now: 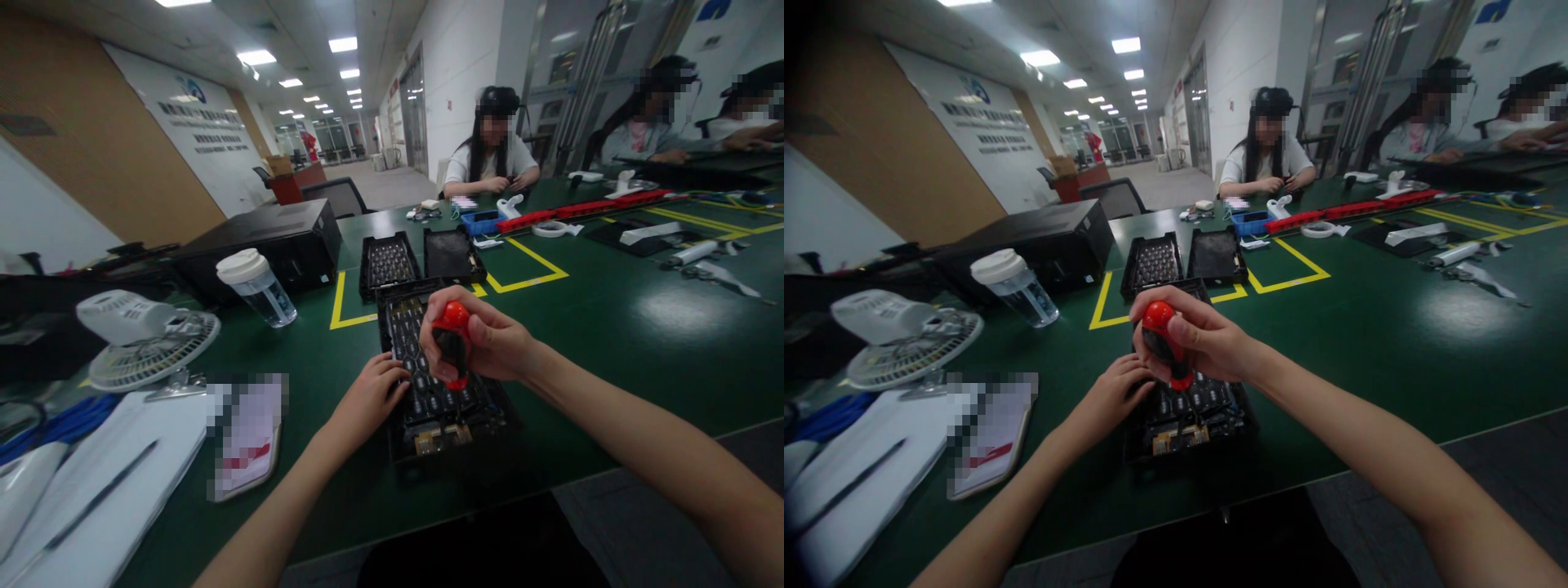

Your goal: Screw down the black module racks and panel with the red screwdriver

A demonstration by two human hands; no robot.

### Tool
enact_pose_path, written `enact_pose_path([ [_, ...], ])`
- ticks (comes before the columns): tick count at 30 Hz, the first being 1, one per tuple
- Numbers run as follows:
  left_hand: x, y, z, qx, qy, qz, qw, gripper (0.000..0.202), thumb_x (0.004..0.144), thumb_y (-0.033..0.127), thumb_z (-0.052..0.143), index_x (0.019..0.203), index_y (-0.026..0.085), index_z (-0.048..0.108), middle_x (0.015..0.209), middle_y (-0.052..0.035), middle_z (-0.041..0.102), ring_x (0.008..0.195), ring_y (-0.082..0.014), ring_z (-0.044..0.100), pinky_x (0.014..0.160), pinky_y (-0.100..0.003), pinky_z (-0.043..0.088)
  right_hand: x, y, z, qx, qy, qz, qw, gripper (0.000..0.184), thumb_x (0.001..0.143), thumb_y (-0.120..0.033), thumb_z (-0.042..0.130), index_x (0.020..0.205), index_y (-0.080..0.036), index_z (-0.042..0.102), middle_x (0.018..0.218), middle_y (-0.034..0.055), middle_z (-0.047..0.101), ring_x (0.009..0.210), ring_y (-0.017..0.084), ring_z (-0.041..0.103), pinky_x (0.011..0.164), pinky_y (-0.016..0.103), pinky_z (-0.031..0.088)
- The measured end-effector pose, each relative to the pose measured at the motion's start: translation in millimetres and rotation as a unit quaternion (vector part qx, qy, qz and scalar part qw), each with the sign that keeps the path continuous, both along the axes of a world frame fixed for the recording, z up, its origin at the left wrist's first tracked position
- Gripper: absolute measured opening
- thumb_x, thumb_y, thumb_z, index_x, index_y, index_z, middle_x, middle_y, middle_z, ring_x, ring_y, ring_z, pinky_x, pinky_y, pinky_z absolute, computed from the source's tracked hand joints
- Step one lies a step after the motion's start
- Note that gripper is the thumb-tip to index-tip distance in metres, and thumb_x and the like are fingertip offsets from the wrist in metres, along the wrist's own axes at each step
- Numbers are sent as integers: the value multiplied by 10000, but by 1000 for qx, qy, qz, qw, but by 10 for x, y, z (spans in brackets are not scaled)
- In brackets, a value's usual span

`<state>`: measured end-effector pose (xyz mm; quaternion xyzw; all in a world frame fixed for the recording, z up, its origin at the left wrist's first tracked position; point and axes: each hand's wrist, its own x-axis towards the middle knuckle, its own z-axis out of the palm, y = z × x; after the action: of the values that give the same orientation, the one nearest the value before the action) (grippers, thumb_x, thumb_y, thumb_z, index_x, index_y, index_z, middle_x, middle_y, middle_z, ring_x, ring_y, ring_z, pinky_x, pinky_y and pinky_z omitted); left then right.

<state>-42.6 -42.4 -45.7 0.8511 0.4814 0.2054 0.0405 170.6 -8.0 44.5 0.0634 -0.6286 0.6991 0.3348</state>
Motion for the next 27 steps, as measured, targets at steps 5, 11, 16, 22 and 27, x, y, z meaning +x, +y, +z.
enact_pose_path([
  [5, 3, -1, -1, -12, 3, 3, 1000, 189, 886, 227, 525, 1010, 180, 660, 1108, -69, 651, 1197, -252, 472, 1034, -452, 416, 33, -91, 12, 6, 6, -59, 998, 253, 886, -398, 513, 1085, -250, 464, 827, 2, 552, 594, 106, 528, 562, 265, 437],
  [11, 3, 4, -9, -7, 0, -4, 1000, 181, 891, 237, 518, 1000, 190, 655, 1111, -67, 647, 1193, -255, 478, 1019, -470, 429, 41, -193, 9, 19, 6, -147, 989, 254, 887, -371, 531, 1097, -240, 477, 835, 2, 545, 612, 106, 550, 532, 243, 444],
  [16, 4, -3, 0, -9, 5, 1, 1000, 180, 892, 237, 519, 1000, 179, 651, 1114, -63, 646, 1192, -251, 475, 1029, -443, 424, 17, -273, 5, 40, 2, -222, 974, 279, 879, -337, 563, 1126, -234, 485, 859, 6, 550, 630, 99, 567, 533, 230, 453],
  [22, -2, -2, -17, -6, 6, 3, 1000, 182, 893, 243, 517, 1002, 185, 650, 1104, -52, 650, 1192, -252, 474, 1022, -438, 430, -8, -379, 27, 33, 1, -310, 950, 230, 874, -250, 576, 1093, -244, 506, 866, -5, 576, 635, 94, 592, 586, 252, 491],
  [27, 1, -7, -4, -7, 5, 2, 1000, 179, 891, 243, 519, 995, 191, 655, 1104, -52, 651, 1189, -250, 480, 1024, -444, 427, 0, -400, 32, 24, 4, -374, 927, 238, 848, -220, 610, 1052, -253, 491, 839, -23, 573, 575, 90, 600, 519, 240, 478],
])
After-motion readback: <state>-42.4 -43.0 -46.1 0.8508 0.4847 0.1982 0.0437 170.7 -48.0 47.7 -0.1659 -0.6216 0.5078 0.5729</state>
